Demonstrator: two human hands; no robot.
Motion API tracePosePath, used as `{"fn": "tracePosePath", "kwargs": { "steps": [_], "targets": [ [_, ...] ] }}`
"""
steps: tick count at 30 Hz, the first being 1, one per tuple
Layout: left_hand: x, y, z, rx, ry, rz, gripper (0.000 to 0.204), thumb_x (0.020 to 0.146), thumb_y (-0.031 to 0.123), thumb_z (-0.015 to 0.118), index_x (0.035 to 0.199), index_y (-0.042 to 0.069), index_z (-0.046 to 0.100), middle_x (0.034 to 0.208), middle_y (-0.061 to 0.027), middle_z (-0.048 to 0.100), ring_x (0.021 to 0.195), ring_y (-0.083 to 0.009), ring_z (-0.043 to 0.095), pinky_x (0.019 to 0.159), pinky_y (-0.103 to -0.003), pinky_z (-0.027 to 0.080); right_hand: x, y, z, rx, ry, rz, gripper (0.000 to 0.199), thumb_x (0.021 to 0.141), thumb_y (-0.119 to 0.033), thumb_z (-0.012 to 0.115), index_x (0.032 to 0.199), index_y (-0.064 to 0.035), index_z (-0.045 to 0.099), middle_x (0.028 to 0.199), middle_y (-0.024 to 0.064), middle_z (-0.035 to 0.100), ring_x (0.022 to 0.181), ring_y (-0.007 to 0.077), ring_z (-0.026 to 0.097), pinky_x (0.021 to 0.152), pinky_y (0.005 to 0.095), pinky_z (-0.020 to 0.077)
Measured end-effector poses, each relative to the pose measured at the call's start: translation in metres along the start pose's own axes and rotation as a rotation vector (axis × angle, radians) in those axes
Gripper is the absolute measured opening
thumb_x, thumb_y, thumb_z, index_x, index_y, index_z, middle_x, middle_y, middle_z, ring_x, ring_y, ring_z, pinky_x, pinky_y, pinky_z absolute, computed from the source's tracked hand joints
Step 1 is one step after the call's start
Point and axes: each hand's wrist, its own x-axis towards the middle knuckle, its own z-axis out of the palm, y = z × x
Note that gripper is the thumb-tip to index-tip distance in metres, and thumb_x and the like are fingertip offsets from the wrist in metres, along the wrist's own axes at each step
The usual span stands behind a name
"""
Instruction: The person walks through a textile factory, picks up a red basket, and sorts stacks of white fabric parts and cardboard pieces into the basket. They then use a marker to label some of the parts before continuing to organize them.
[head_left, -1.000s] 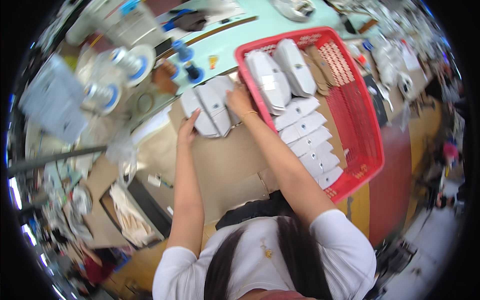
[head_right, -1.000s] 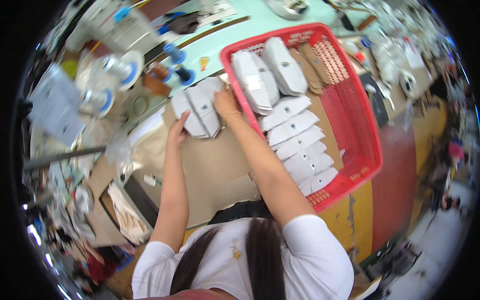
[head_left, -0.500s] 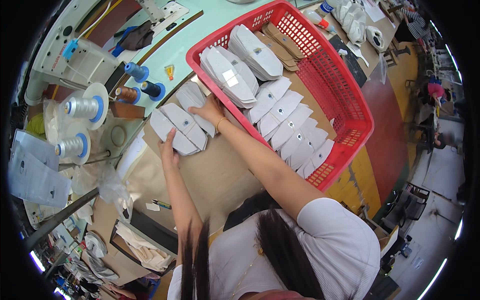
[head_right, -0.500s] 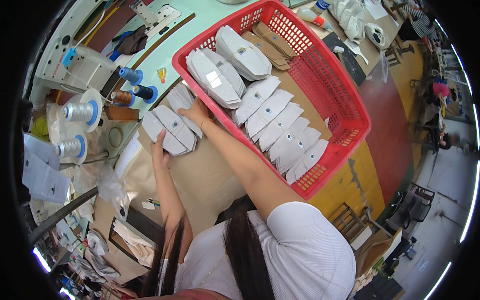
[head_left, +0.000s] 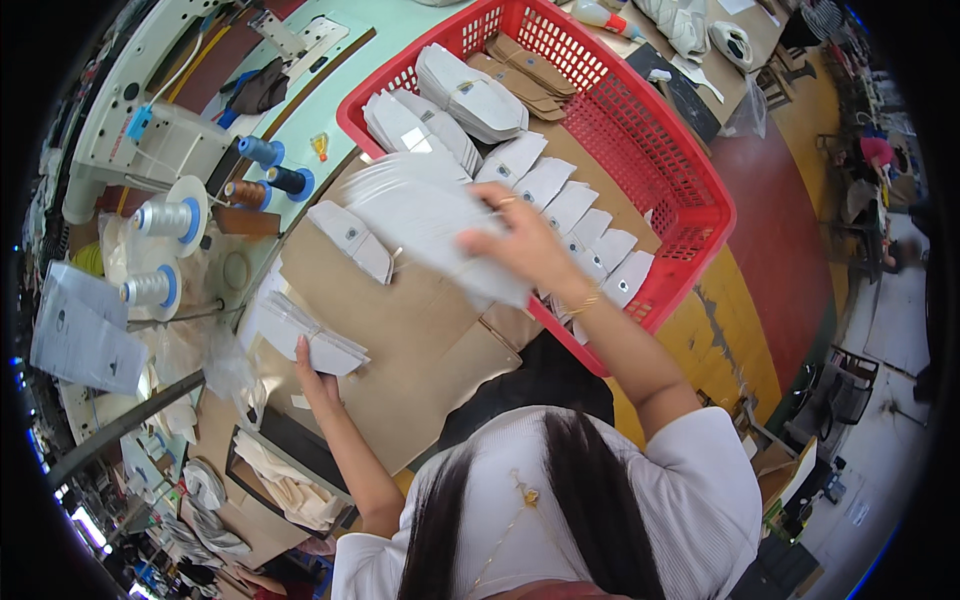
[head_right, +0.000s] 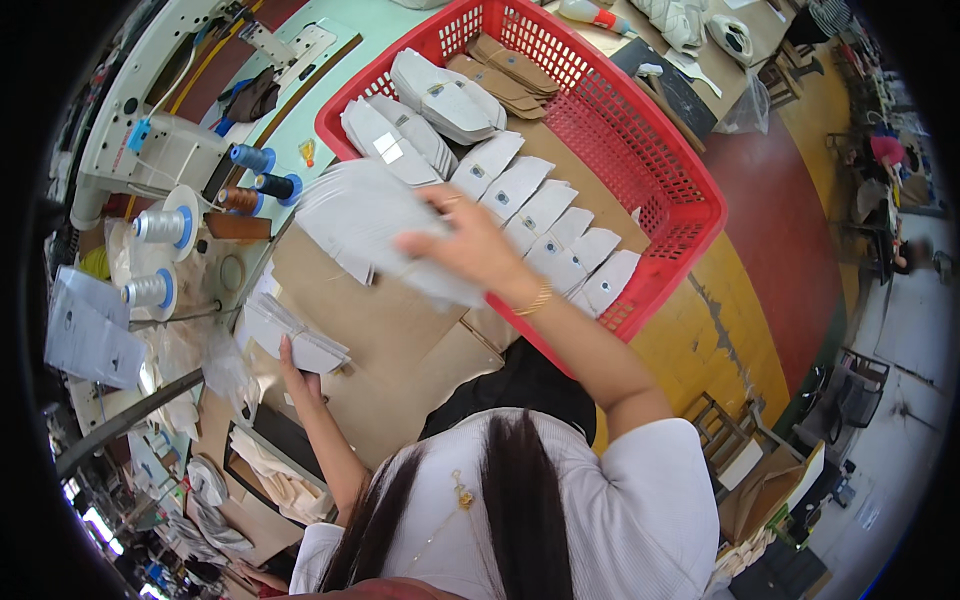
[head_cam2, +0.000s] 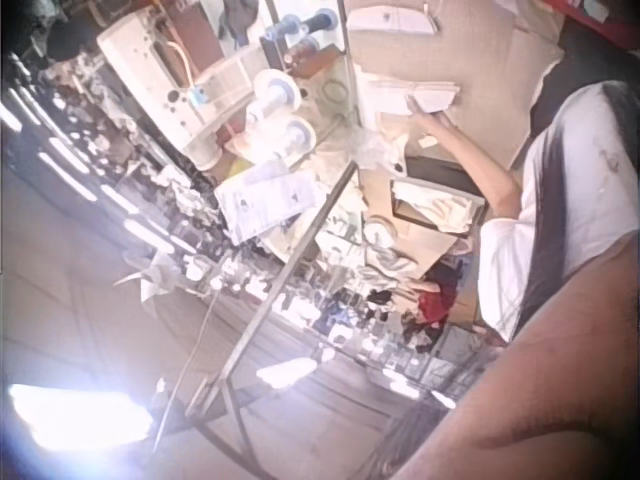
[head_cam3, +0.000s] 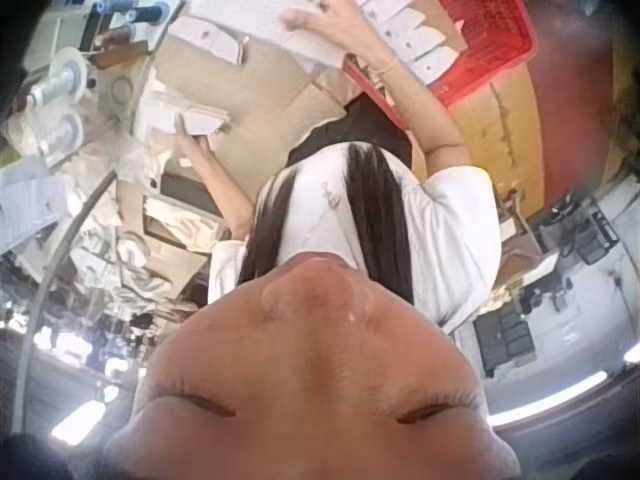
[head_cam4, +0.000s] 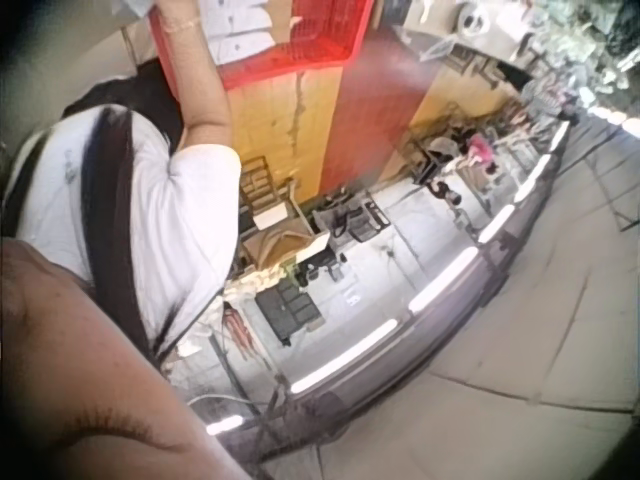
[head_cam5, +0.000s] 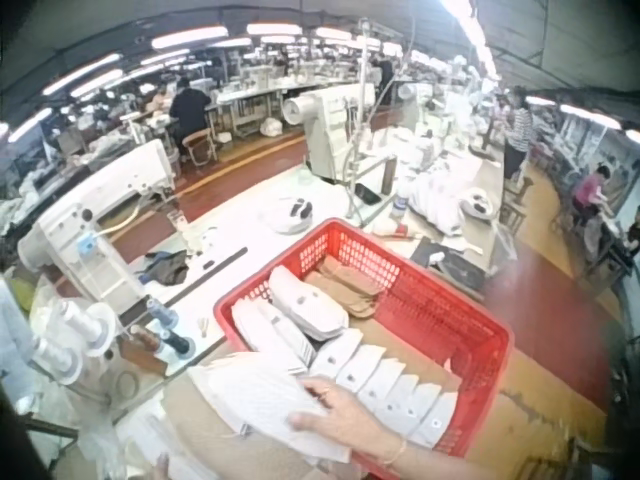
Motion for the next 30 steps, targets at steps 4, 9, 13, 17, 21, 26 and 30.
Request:
{"fn": "tracePosePath", "kwargs": {
  "steps": [4, 9, 13, 17, 21, 26, 30],
  "targets": [
    [-0.04, 0.0, 0.013, -0.194, 0.022, -0.103, 0.058, 0.088, 0.03, 0.066, 0.133, 0.002, 0.043, 0.122, -0.0121, 0.056, 0.109, -0.027, 0.057, 0.096, -0.041, 0.047, -0.035, 0.064, -0.08, -0.343, 0.182, 0.105, 0.045, 0.091, -0.04, 0.061, 0.105, 0.0031, 0.062, 0.098, 0.0051, 0.057, 0.097, 0.0141, 0.054, 0.087, 0.0281, 0.0429],
    [-0.08, -0.003, 0.046, -0.212, -0.158, -0.155, 0.055, 0.092, 0.031, 0.06, 0.133, -0.001, 0.042, 0.126, -0.0158, 0.056, 0.113, -0.029, 0.056, 0.099, -0.043, 0.045, -0.04, 0.144, -0.078, -0.463, 0.183, 0.185, 0.058, 0.087, -0.048, 0.063, 0.105, 0.0067, 0.064, 0.099, 0.0162, 0.058, 0.094, 0.0269, 0.058, 0.084, 0.0326, 0.0456],
    [-0.1, -0.007, 0.076, -0.229, -0.28, -0.215, 0.054, 0.092, 0.03, 0.058, 0.134, -0.001, 0.042, 0.127, -0.0166, 0.056, 0.112, -0.0292, 0.057, 0.097, -0.043, 0.047, -0.04, 0.161, -0.041, -0.85, 0.262, 0.058, 0.053, 0.088, -0.045, 0.06, 0.115, 0.001, 0.06, 0.111, 0.0157, 0.056, 0.103, 0.0277, 0.054, 0.09, 0.0418, 0.0387],
    [-0.114, -0.009, 0.114, -0.251, -0.345, -0.292, 0.055, 0.092, 0.031, 0.058, 0.134, -0.001, 0.042, 0.127, -0.017, 0.056, 0.112, -0.0289, 0.057, 0.097, -0.043, 0.047, -0.04, 0.145, -0.033, -1.15, 0.281, 0.018, 0.054, 0.09, -0.041, 0.057, 0.13, -0.0065, 0.05, 0.122, 0.0135, 0.051, 0.112, 0.0278, 0.046, 0.095, 0.0489, 0.0296],
    [-0.131, -0.013, 0.161, -0.197, -0.403, -0.309, 0.055, 0.094, 0.037, 0.055, 0.134, 0.001, 0.044, 0.128, -0.0165, 0.056, 0.113, -0.0279, 0.057, 0.098, -0.043, 0.046, -0.04, 0.098, -0.033, -1.187, 0.318, -0.176, 0.061, 0.09, -0.043, 0.057, 0.136, -0.0059, 0.043, 0.127, 0.0147, 0.047, 0.114, 0.0297, 0.044, 0.098, 0.0487, 0.0302],
    [-0.153, -0.012, 0.214, 0.096, -0.632, -0.202, 0.066, 0.088, 0.039, 0.063, 0.136, -0.001, 0.04, 0.13, -0.0156, 0.054, 0.117, -0.027, 0.054, 0.1, -0.039, 0.043, -0.055, 0.007, -0.024, -0.293, 0.124, -0.201, 0.078, 0.081, -0.047, 0.069, 0.139, -0.0055, 0.038, 0.137, 0.0137, 0.04, 0.127, 0.0344, 0.037, 0.106, 0.0446, 0.0294],
    [-0.154, 0.016, 0.236, 0.789, -0.942, 0.256, 0.086, 0.073, 0.044, 0.075, 0.134, -0.004, 0.037, 0.124, -0.0217, 0.055, 0.114, -0.0305, 0.056, 0.098, -0.038, 0.043, -0.051, -0.071, -0.049, -0.817, 0.053, -0.585, 0.09, 0.071, -0.048, 0.077, 0.138, -0.0025, 0.038, 0.139, 0.0195, 0.041, 0.132, 0.0355, 0.035, 0.109, 0.0455, 0.0287]
  ]
}}
